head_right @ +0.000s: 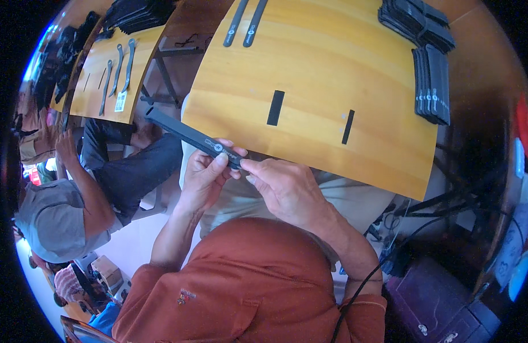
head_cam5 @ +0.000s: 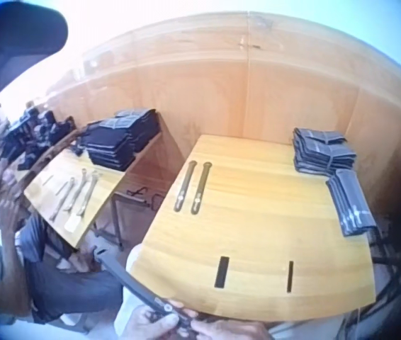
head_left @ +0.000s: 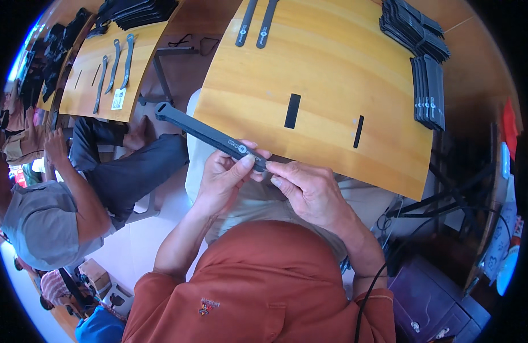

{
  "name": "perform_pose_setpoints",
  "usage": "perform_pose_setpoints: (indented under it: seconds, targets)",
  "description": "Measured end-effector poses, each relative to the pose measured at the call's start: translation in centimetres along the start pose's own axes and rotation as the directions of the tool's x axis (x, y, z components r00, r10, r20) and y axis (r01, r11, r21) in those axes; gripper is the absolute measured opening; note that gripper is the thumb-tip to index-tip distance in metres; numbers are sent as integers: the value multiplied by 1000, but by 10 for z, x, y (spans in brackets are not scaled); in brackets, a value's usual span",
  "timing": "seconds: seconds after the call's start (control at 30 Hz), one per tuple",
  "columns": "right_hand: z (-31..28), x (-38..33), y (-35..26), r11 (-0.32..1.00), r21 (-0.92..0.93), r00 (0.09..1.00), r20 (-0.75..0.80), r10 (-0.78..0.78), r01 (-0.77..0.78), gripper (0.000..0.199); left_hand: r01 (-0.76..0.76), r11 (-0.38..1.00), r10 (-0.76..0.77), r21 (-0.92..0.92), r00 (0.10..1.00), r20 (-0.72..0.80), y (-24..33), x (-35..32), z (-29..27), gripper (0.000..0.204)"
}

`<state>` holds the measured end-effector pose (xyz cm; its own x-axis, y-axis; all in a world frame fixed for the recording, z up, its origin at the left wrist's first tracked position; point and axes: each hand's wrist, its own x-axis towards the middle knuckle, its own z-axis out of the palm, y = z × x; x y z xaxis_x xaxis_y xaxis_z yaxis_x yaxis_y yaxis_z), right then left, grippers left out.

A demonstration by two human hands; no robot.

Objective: Organizing and aligning black textile straps on a wooden table for inspection or packaging.

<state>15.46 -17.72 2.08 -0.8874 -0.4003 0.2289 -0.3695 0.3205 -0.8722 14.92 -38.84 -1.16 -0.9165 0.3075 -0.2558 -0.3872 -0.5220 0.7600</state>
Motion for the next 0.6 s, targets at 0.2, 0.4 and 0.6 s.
perform_pose_setpoints:
  seconds: [0.2, 0.4, 0.6]
  targets:
    - [-5, -6, 4, 1000, -22, 999, -40, 1, -2, 24, -31, 990, 30, 136, 999, 16, -4, -1, 5, 35]
    - [-5, -12, 9, 998, -57, 998, -60, 10, -13, 23, -38, 978, 29, 203, 999, 43, -6, -2, 12, 35]
    - [-2, -14, 14, 998, -68, 988, -156, 7, -17, 28, -36, 961, 25, 275, 999, 43, -9, -4, 18, 33]
